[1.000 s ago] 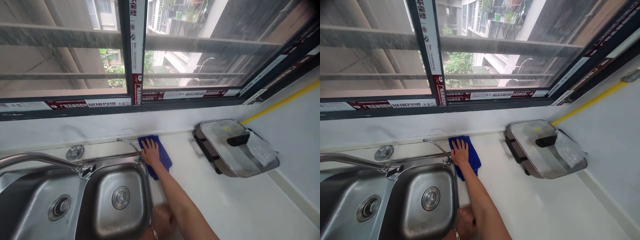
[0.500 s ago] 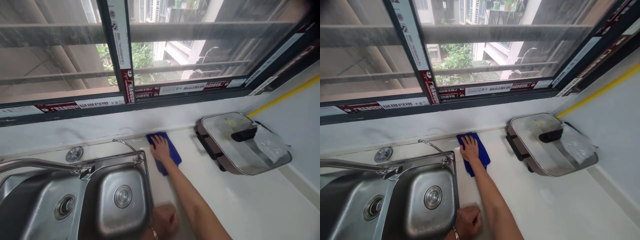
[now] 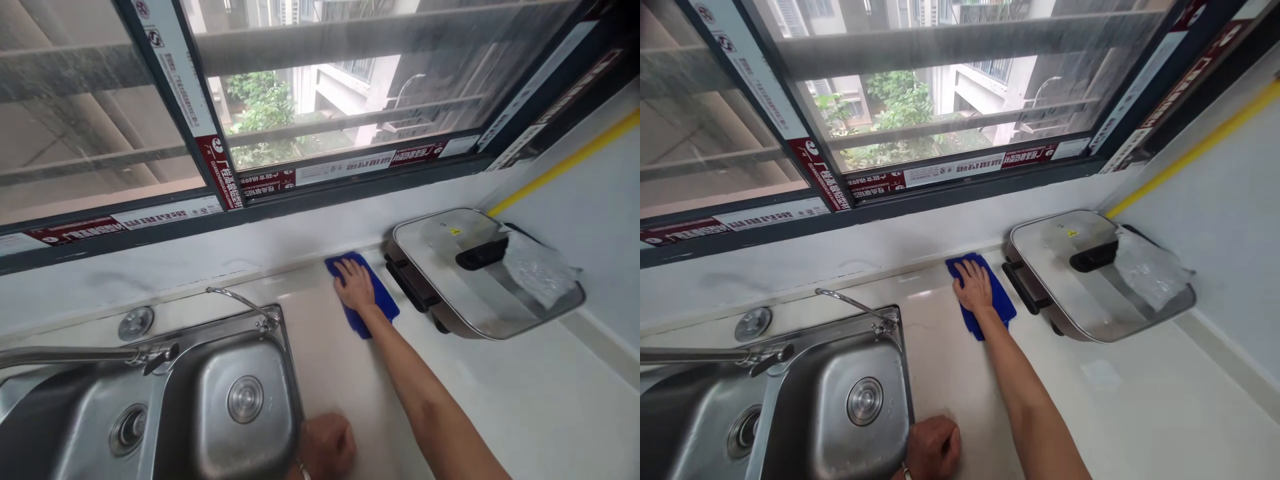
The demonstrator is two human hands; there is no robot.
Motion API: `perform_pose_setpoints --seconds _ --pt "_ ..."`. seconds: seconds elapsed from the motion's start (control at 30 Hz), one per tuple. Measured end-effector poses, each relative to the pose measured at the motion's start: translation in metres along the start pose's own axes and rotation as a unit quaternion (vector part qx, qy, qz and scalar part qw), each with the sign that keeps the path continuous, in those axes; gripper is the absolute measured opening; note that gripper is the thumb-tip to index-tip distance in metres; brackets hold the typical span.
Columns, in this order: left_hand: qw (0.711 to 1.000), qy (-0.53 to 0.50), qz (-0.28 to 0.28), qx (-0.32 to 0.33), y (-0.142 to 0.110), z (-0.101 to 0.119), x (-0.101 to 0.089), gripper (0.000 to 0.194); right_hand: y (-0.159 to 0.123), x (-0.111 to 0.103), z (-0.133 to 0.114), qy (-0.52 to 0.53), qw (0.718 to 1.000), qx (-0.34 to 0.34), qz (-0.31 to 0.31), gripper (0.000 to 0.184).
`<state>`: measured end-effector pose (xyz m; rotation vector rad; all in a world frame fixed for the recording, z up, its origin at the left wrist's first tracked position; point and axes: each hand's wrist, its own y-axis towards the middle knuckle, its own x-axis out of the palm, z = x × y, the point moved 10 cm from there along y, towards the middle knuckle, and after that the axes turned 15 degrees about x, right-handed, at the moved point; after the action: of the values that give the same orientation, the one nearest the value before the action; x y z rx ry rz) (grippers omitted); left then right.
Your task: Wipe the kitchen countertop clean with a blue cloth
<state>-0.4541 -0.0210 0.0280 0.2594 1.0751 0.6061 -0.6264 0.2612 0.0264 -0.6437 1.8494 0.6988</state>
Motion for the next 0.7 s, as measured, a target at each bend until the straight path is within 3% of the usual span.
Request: perform_pose_setpoints --seconds 0.17,0.4,0.57,0.7 --pt "1.000 -0.006 -0.009 0.009 0.001 0.000 0.003 0.020 0.018 -0.012 0.050 -0.019 0.996 0.080 0.030 0.052" --pt "1.000 -0.008 -0.013 0.001 -0.004 -0.001 0.006 0.018 0.024 -0.014 0.064 -0.003 0.993 0.112 0.041 0.053" --pt "1.000 -0.005 -0.003 -0.008 -0.005 -0.002 0.006 0.019 0.010 -0.014 0.049 -0.017 0.992 0.124 0.028 0.055" --pt "1.000 -0.010 0.006 -0.008 -0.003 -0.001 0.004 0.018 -0.007 -0.006 0.009 -0.033 0.993 0.110 0.028 0.054"
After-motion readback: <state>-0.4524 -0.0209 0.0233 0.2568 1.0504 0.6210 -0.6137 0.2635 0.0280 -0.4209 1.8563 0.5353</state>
